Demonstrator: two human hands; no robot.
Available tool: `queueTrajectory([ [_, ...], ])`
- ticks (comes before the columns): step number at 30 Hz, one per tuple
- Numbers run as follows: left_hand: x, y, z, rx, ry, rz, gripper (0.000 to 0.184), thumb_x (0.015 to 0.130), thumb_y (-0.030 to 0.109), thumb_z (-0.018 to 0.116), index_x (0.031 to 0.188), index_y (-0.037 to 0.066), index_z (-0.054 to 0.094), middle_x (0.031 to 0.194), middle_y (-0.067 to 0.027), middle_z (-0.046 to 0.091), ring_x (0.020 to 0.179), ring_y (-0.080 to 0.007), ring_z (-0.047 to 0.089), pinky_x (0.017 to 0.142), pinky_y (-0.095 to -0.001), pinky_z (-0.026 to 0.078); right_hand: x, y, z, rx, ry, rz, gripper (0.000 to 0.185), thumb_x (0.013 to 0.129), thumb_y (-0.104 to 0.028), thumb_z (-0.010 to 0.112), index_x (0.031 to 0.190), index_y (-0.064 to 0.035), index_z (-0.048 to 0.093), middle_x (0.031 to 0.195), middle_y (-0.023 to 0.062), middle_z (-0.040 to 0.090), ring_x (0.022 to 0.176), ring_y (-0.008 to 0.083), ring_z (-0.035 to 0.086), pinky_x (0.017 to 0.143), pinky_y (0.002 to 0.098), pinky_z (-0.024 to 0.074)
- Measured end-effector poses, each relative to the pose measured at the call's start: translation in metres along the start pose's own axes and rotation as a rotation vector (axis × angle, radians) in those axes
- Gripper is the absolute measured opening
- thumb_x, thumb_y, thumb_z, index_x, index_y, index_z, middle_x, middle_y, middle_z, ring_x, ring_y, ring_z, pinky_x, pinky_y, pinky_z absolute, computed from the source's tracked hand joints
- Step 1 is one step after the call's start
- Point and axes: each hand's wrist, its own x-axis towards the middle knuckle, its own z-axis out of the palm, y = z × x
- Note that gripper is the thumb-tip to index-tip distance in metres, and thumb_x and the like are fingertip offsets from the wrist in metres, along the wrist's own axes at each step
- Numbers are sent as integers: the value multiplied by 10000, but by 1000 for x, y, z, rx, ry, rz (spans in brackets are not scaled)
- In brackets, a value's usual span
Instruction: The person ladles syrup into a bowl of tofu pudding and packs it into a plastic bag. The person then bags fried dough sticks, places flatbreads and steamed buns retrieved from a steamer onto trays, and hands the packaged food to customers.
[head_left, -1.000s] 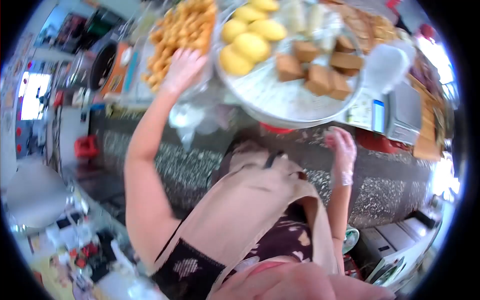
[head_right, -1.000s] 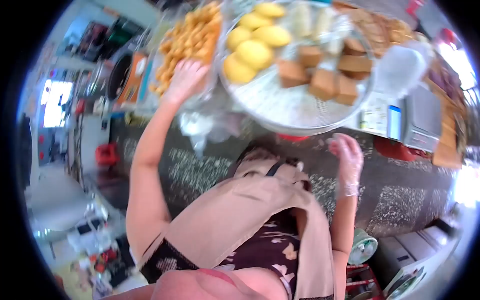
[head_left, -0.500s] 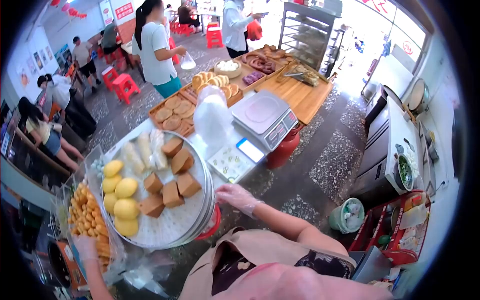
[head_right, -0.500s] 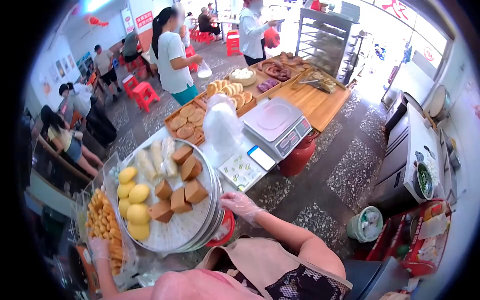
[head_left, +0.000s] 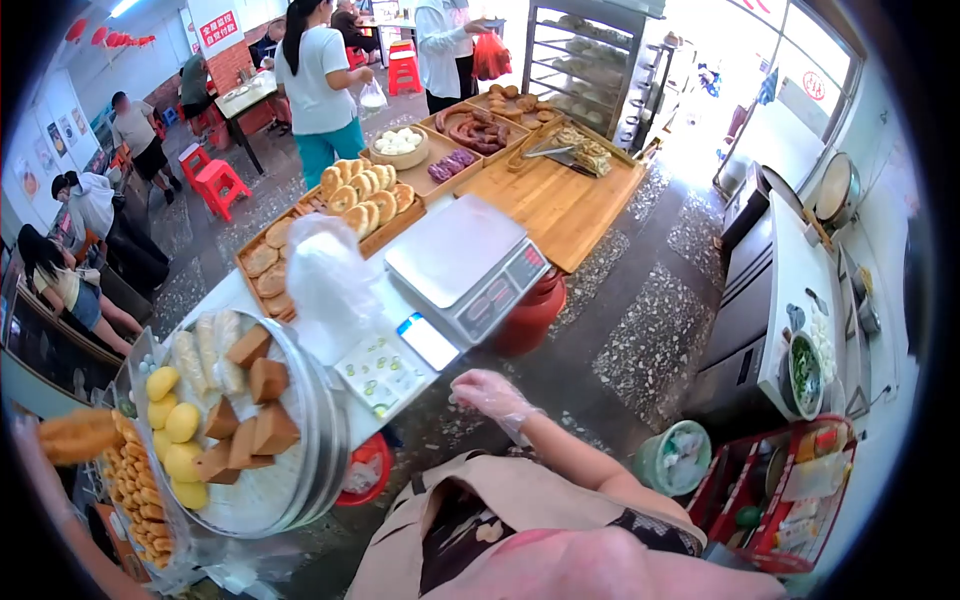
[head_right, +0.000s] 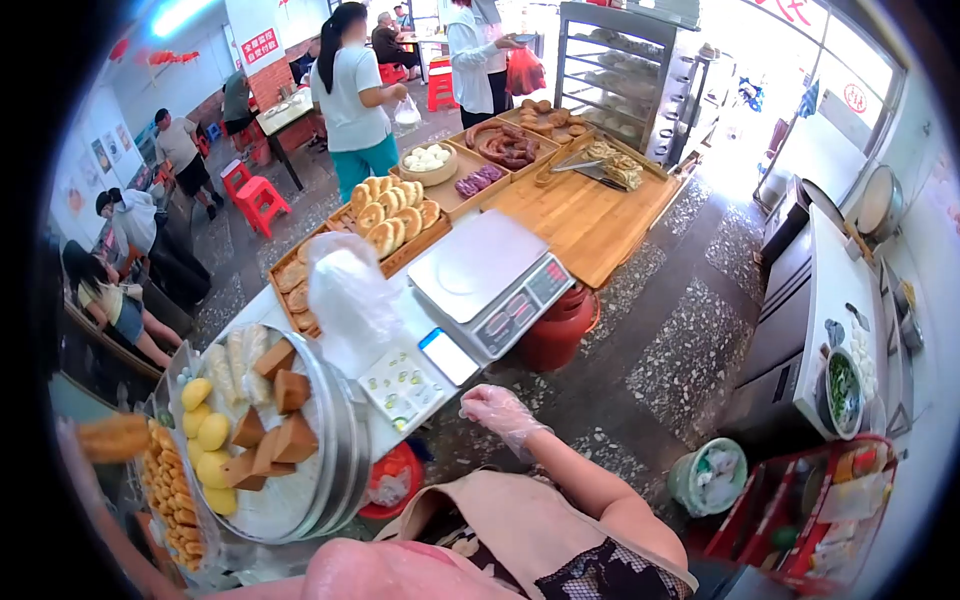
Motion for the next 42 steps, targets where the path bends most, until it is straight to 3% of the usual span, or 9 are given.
queueTrajectory([
  [6,8,203,-199,-536,284,247,277,839,72,507,1097,75,608,988,-137,592,957,-324,561,826,-400,452,-18,-13,-156,-342,370,-323,218,815,-227,663,959,-65,643,787,92,657,758,224,638,710,349,508],
  [12,-62,459,-310,-1235,481,1019,187,754,73,576,937,44,600,910,-101,599,919,-287,572,814,-389,453,-22,-101,-163,-732,202,-941,968,646,-296,831,1392,18,299,1403,235,359,1319,409,306,1087,542,210],
  [14,-81,520,-358,-741,-157,1118,136,705,133,618,803,46,656,817,-110,647,844,-273,634,744,-381,507,-16,-89,-164,-856,152,-831,894,641,-246,829,1359,7,360,1318,230,467,1247,383,427,1051,497,312],
  [18,-111,557,-346,-966,-33,1115,292,693,104,636,983,74,651,1036,-117,629,968,-283,616,790,-377,510,-13,-20,-178,-355,-36,-335,610,681,-132,777,1203,-9,486,1072,180,599,941,284,611,830,360,482],
  [20,-141,554,-312,-1477,346,646,408,689,107,666,1094,97,616,1010,-124,616,983,-305,612,820,-409,506,-19,-7,-180,-321,-11,-326,545,710,-83,759,1173,-6,482,1003,131,599,869,215,609,781,326,486],
  [26,-256,455,-78,-1311,10,-395,180,803,186,658,917,47,656,919,-127,636,871,-291,620,775,-364,500,-16,-54,-115,-181,-189,-248,485,772,-3,671,1204,-13,451,958,69,571,831,155,569,778,284,479],
  [32,-340,261,140,-1043,-34,-1390,615,753,400,722,1187,-7,567,1167,-191,600,1090,-292,576,942,-379,445,-40,-118,117,-705,-633,-832,695,706,-126,691,1315,39,400,1081,234,584,992,360,589,876,432,462],
  [37,-347,145,306,-887,-171,-1349,730,738,428,738,1231,-62,513,1215,-210,578,1114,-288,564,959,-382,431,-52,-116,358,-959,-611,-1210,730,701,-175,674,1326,41,365,1068,227,568,957,396,561,816,470,459],
  [42,-361,113,303,-1857,-435,-1122,470,788,329,727,1053,-19,553,925,-60,625,788,-144,587,718,-291,492,-49,-100,489,-982,-218,-1532,554,730,-206,694,1197,2,481,960,174,619,840,360,600,801,457,471],
])
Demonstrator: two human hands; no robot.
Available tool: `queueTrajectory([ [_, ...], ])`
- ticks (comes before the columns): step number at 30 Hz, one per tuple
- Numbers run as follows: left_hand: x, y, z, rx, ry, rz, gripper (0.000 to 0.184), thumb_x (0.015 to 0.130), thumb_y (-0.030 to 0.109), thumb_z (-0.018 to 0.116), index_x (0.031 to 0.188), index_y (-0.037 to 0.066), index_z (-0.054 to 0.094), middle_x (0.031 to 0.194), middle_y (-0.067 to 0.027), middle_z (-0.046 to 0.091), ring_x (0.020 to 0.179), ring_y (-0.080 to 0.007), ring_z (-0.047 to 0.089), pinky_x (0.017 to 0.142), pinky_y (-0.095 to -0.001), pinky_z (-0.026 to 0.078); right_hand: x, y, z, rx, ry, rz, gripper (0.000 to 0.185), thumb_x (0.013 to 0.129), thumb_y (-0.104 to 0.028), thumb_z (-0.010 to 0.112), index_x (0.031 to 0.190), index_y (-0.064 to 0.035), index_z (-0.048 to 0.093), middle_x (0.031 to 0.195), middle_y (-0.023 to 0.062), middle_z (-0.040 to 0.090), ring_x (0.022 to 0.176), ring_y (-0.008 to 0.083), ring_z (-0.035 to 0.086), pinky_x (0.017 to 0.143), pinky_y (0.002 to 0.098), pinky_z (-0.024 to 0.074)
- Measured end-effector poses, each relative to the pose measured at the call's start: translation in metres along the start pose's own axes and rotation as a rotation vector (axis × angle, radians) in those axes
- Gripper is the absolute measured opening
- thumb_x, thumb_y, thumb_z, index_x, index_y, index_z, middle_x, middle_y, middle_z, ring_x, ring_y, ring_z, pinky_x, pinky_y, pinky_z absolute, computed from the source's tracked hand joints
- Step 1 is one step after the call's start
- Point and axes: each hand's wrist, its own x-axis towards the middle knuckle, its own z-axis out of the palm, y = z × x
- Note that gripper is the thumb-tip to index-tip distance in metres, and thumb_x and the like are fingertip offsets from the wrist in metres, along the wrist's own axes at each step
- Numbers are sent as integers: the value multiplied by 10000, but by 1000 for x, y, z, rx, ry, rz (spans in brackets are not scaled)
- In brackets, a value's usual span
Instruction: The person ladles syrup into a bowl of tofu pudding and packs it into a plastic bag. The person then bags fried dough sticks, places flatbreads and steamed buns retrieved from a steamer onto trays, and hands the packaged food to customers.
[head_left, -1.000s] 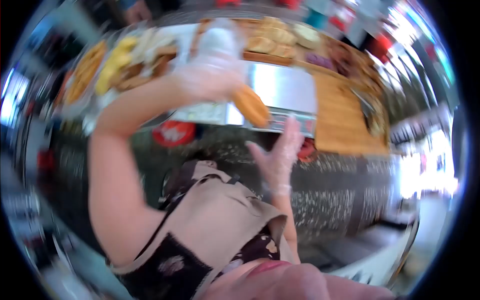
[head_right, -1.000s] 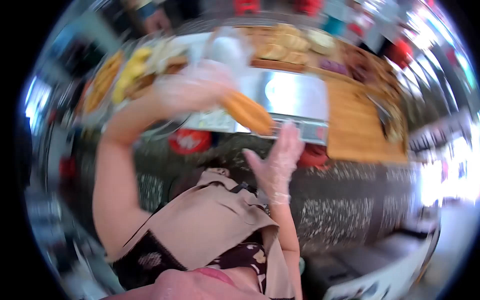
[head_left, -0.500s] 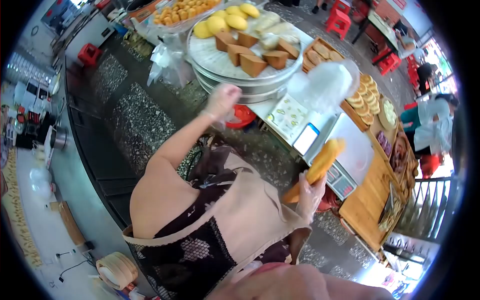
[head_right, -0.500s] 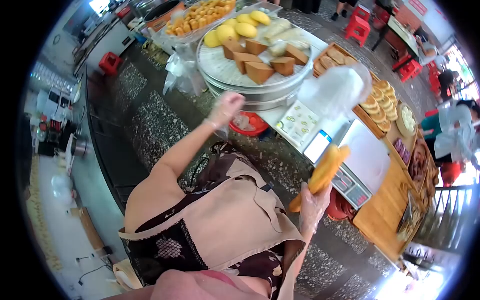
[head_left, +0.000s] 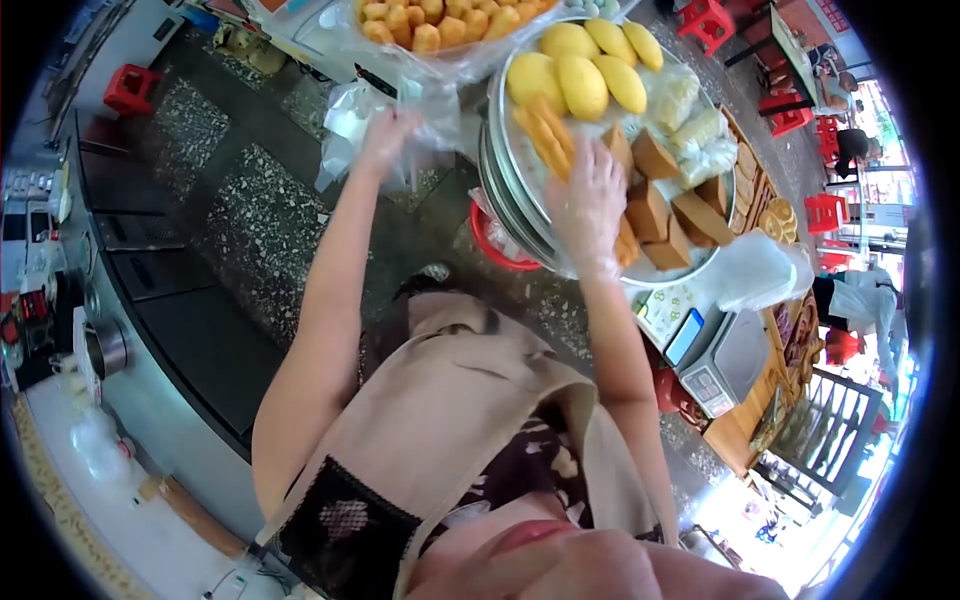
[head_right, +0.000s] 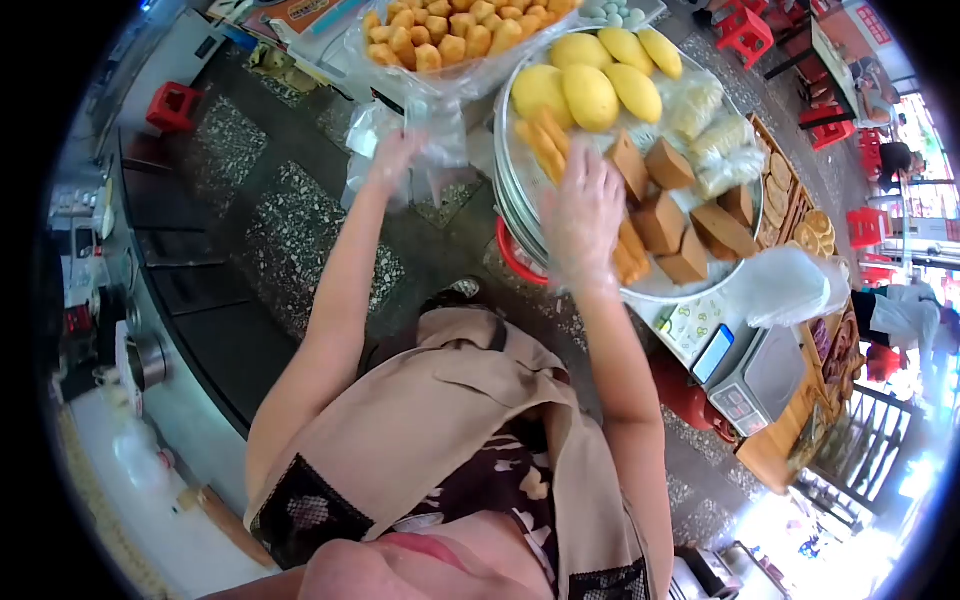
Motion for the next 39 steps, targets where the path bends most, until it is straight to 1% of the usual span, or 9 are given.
queueTrajectory([
  [4,-70,-8,15,-753,77,-200,132,849,125,664,817,56,556,706,10,569,654,-74,537,602,-237,464,-13,-66,45,886,-586,453,481,875,-384,613,1117,32,601,1058,166,654,971,275,629,907,368,465],
  [8,-129,-19,2,-290,-95,-236,150,848,72,667,825,60,519,717,-10,587,626,-83,547,576,-237,470,-10,-89,137,1835,-660,1230,633,882,-504,566,1192,48,568,1115,129,630,997,228,593,904,359,439],
  [10,-164,-50,1,-389,-319,-315,122,860,94,664,873,57,549,774,-7,603,710,-86,575,648,-224,480,9,-93,141,1705,-700,1341,481,891,-383,589,1122,38,604,1004,111,658,889,195,607,838,322,455],
  [17,-165,-48,-35,452,-714,-76,764,662,235,798,1314,17,466,1206,-151,571,1051,-234,565,961,-338,429,-16,-109,90,1181,-550,940,186,885,-191,616,889,-9,655,672,19,616,604,99,557,577,275,454],
  [21,-134,55,-43,294,174,650,318,781,160,720,1014,25,550,1089,-101,576,991,-218,555,859,-344,450,-66,-96,41,859,-482,528,173,886,-200,617,957,-50,667,719,107,641,621,229,610,598,320,479],
  [27,-111,116,23,1048,-268,1353,342,813,335,681,1016,59,669,974,-83,665,888,-264,618,790,-366,481,-114,-81,0,866,-294,317,171,846,-162,640,983,-67,678,750,146,627,660,320,607,619,368,485],
  [29,-97,102,35,850,-1241,286,265,838,256,655,980,35,689,860,-69,678,810,-190,623,761,-338,487,-129,-71,-10,939,-429,336,207,838,-154,643,1026,-72,668,835,152,629,771,333,609,707,390,485],
  [34,-125,45,43,157,-939,-65,111,795,85,716,803,11,633,785,-41,667,725,-88,598,676,-238,487,-157,-83,-6,338,56,560,227,805,-230,687,965,-72,653,961,154,618,944,335,563,845,422,435],
  [39,-176,52,58,-108,-932,-151,232,743,59,752,920,45,603,1032,11,611,936,-77,548,828,-244,482,-143,-121,-11,1398,-188,1199,365,758,-313,743,833,25,627,772,111,623,753,181,599,728,325,477],
])
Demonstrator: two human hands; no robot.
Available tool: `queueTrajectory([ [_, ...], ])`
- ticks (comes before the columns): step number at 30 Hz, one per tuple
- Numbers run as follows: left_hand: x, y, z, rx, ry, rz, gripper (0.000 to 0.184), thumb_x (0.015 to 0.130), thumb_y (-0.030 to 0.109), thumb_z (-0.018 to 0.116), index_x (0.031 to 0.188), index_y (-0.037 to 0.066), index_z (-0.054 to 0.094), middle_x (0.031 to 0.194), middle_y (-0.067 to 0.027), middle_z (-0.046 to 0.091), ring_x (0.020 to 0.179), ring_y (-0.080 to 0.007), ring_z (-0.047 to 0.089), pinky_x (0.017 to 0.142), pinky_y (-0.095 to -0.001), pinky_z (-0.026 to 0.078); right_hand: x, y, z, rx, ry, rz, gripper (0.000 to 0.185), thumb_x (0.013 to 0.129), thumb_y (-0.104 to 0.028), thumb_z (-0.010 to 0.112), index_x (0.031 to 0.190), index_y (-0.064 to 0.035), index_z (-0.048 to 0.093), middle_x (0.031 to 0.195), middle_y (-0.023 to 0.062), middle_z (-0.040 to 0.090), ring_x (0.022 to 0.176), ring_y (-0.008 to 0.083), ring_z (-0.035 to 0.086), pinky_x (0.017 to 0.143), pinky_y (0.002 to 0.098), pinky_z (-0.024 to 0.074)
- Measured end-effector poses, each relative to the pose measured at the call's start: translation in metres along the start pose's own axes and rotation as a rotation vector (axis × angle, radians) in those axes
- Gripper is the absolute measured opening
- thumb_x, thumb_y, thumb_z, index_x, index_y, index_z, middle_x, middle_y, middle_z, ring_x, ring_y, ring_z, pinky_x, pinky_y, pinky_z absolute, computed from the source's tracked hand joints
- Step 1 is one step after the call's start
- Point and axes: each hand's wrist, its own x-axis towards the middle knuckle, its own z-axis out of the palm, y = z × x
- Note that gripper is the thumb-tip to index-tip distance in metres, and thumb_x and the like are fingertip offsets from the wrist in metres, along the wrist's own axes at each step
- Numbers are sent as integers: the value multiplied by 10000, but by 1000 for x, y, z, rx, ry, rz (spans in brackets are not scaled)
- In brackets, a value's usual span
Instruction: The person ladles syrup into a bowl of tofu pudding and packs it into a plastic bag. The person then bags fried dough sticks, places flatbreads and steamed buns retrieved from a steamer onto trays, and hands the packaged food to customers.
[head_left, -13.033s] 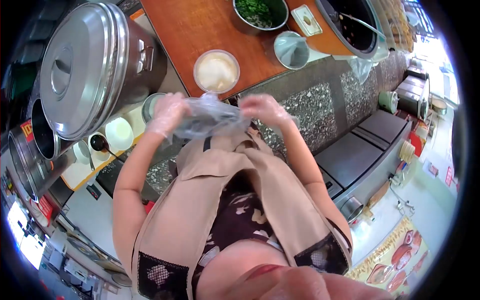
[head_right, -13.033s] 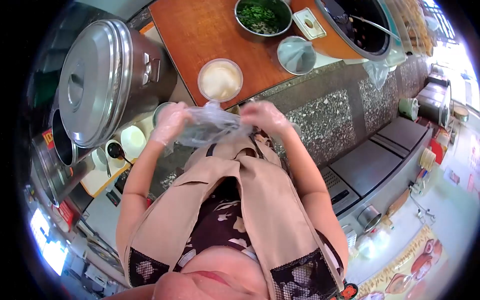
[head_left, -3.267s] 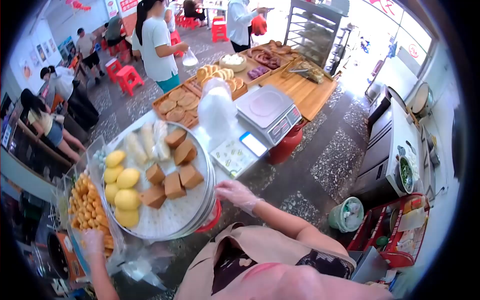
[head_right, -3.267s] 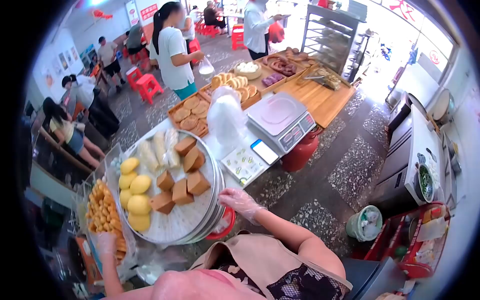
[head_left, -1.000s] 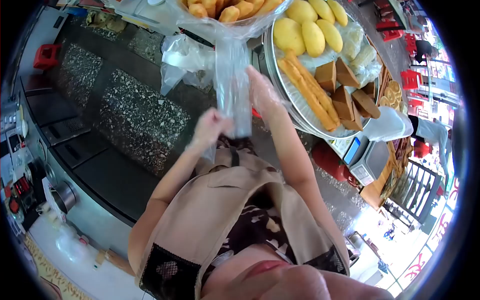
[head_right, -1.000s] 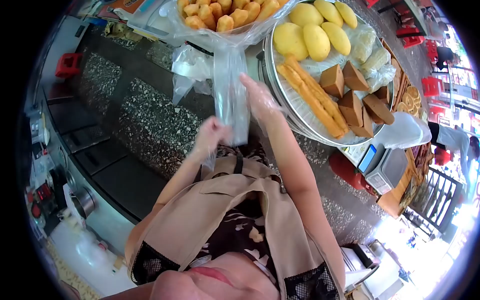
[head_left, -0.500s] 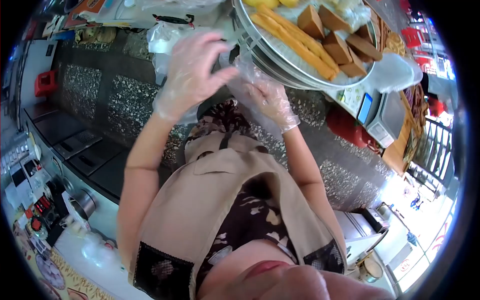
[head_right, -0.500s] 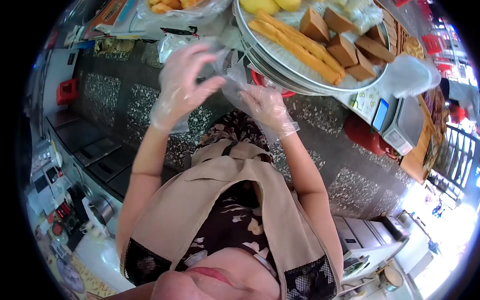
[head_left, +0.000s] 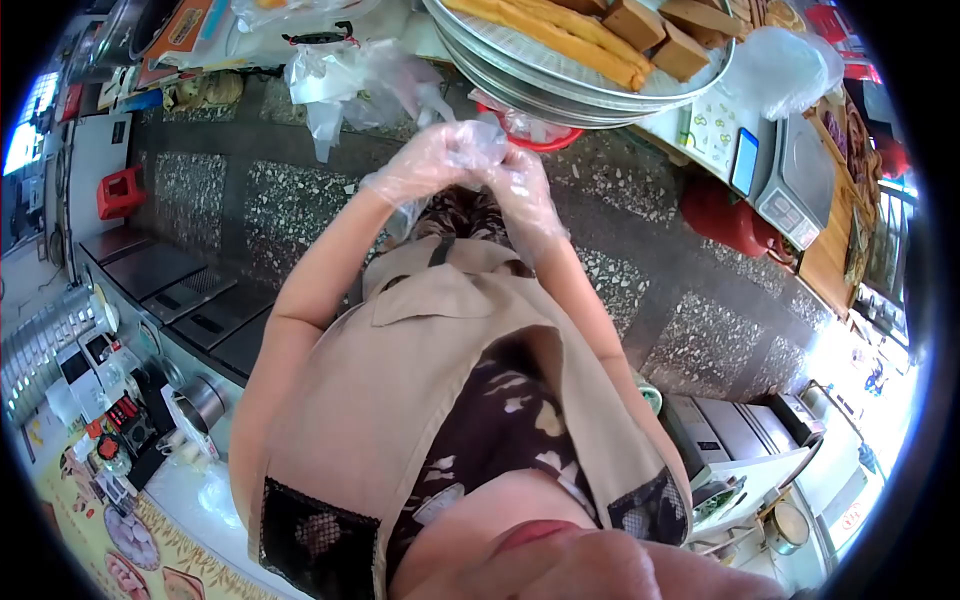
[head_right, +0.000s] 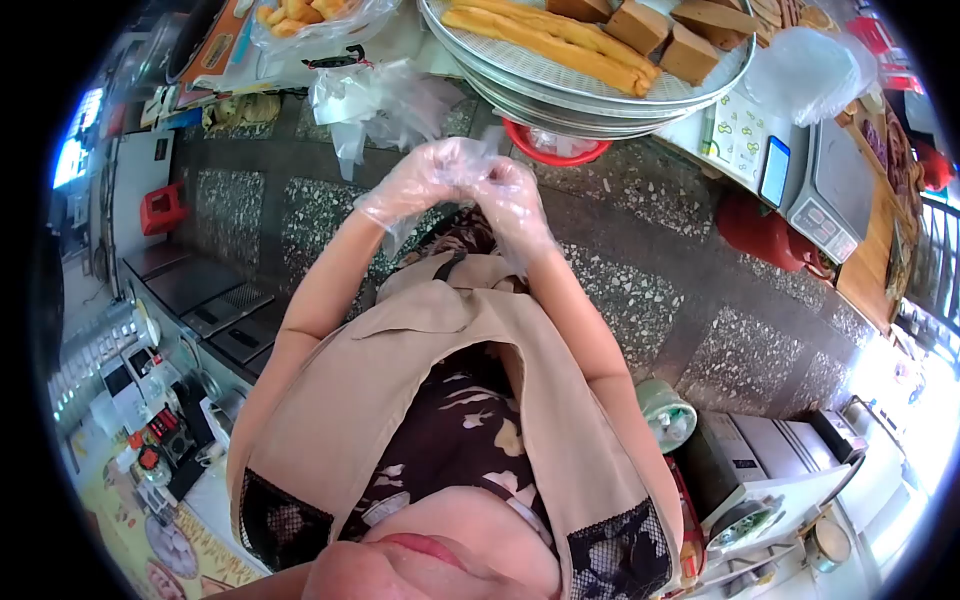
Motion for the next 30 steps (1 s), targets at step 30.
queueTrajectory([
  [30,21,26,-165,1030,175,493,394,790,143,604,1160,13,568,1121,-195,583,1066,-355,549,906,-403,451,120,-170,19,-1409,532,-528,278,775,-190,698,998,-41,624,880,121,671,787,226,666,765,345,525],
])
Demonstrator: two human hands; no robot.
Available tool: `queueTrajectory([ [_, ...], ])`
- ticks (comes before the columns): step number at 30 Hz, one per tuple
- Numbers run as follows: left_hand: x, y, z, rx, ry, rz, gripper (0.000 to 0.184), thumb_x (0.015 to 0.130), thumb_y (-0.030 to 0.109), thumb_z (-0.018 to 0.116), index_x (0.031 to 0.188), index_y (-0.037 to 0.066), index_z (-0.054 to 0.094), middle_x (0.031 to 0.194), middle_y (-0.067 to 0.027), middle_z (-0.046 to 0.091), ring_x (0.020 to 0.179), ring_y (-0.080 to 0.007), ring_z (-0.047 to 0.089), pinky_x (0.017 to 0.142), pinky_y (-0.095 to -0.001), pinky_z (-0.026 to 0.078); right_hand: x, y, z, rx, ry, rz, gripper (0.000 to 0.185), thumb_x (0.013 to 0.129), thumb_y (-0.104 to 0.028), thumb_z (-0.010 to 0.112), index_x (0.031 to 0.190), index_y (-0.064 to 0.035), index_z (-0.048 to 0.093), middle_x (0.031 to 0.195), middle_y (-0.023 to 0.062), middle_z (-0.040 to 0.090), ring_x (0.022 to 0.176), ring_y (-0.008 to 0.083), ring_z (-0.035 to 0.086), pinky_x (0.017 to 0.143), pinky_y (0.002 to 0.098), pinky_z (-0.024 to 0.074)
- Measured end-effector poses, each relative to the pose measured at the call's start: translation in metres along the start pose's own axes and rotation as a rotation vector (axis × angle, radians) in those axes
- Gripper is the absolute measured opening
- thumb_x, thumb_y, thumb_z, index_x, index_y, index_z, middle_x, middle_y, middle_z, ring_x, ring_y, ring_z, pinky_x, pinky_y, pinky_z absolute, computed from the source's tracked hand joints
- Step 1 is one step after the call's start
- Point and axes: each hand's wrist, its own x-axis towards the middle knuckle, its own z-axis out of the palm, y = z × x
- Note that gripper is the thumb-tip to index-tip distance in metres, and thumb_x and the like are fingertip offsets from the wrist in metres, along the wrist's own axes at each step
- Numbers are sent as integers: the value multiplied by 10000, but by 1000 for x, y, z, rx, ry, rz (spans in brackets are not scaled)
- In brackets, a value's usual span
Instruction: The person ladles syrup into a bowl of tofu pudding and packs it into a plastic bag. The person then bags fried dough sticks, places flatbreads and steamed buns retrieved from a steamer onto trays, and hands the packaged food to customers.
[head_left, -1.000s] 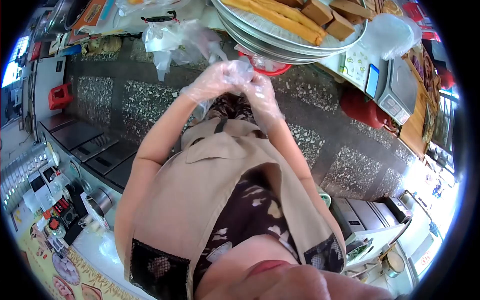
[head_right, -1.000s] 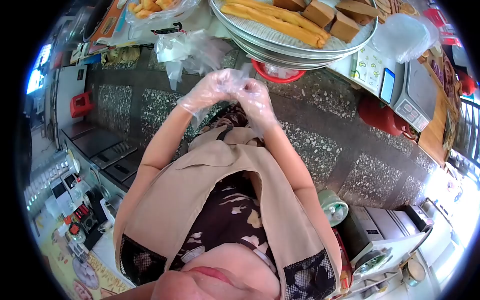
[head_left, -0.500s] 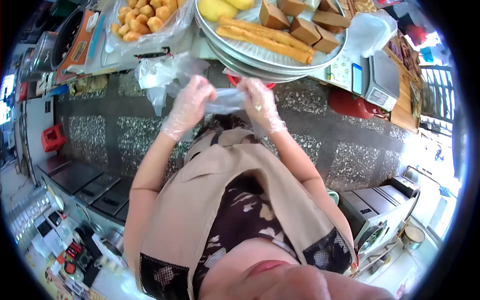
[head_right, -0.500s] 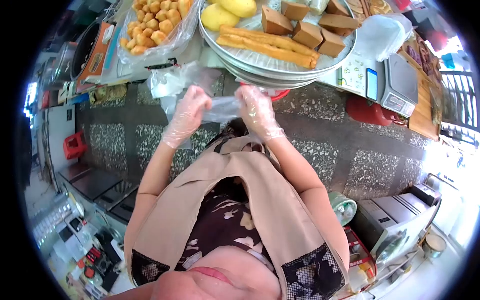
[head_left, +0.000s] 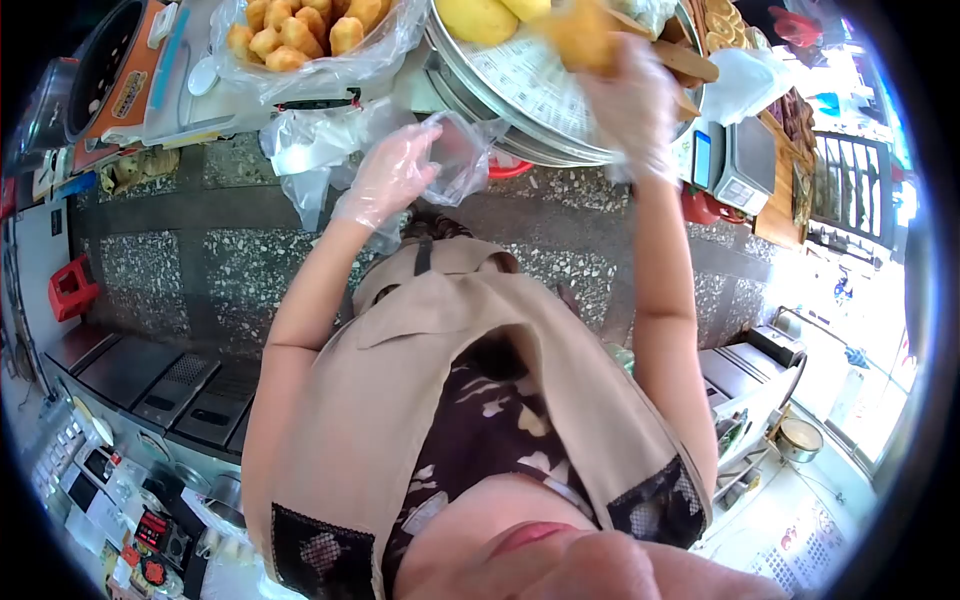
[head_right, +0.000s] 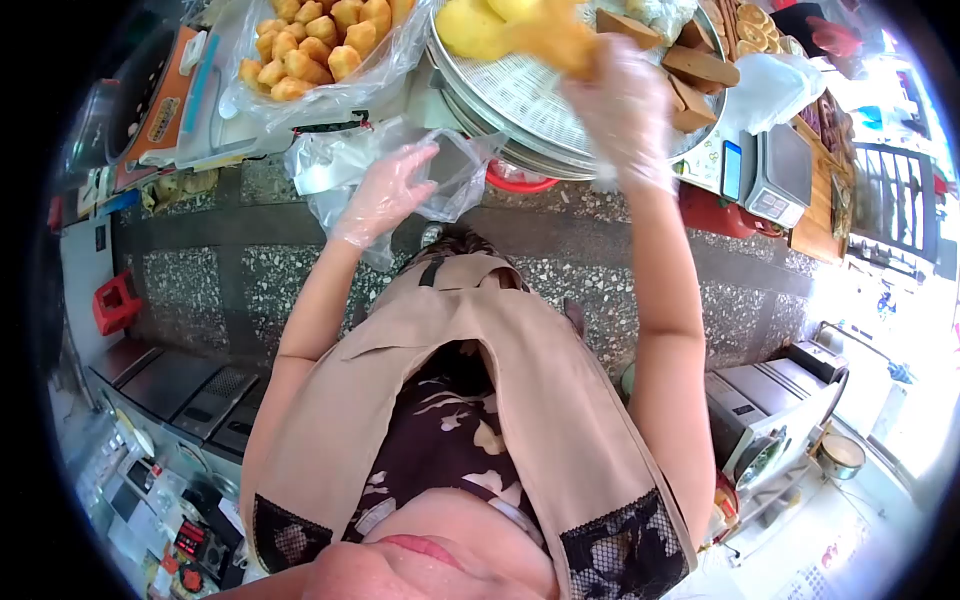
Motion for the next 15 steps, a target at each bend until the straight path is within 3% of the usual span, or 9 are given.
queueTrajectory([
  [1,3,-4,1,-59,-11,15,463,804,204,620,1216,6,544,1224,-218,551,1153,-369,513,969,-401,421,-6,-6,-25,312,249,96,282,739,-143,723,966,-24,604,811,80,633,678,189,621,690,313,518],
  [2,6,-2,0,-61,-18,23,463,804,204,620,1216,6,544,1224,-218,551,1153,-369,513,969,-401,421,-17,-2,-41,778,379,204,247,768,-108,723,983,-17,642,885,102,689,758,137,651,635,255,513],
  [3,13,3,-2,-56,-31,7,522,789,186,649,1256,0,510,1266,-205,531,1190,-335,499,992,-386,407,-25,-29,-72,855,426,426,251,781,-69,690,1016,-14,620,873,94,686,753,140,650,596,237,504],
  [5,25,12,-3,-46,-50,15,587,773,169,678,1296,-7,475,1309,-192,510,1227,-300,485,1014,-370,393,-46,-44,-76,1150,567,377,261,810,-54,646,1062,-19,587,863,87,677,757,136,643,590,213,498],
  [7,31,22,-3,-790,-94,-12,693,758,157,712,1351,-2,390,1250,-123,539,1144,-182,519,946,-305,438,-67,-60,-62,1206,466,334,290,814,-36,624,1092,-23,541,901,105,656,816,170,641,655,256,522],
  [8,26,20,-11,-868,-141,-24,807,760,101,714,1422,2,262,1260,-73,511,1118,-140,491,939,-287,432,-75,-65,-48,1181,531,304,301,807,-31,629,1091,-24,529,924,114,640,836,192,637,699,292,527],
  [11,22,18,-21,-1018,-220,-117,850,775,119,699,1447,2,192,1282,-71,478,1117,-142,488,931,-290,441,-90,-61,-33,1243,594,254,349,791,-17,643,1107,-26,496,974,128,603,891,250,619,830,397,508],
  [13,24,18,-21,-955,-204,-97,879,741,147,702,1448,-12,203,1350,-125,443,1201,-202,462,999,-320,402,-97,-59,-34,1287,617,169,333,797,-23,640,1098,-23,497,968,121,600,889,251,612,847,418,497],
  [15,33,11,-21,-311,-192,71,902,694,155,705,1437,-36,230,1432,-185,364,1322,-268,367,1084,-359,312,-103,-63,-45,1362,628,200,380,772,51,628,1108,-32,471,950,99,592,934,207,579,881,376,477],
])
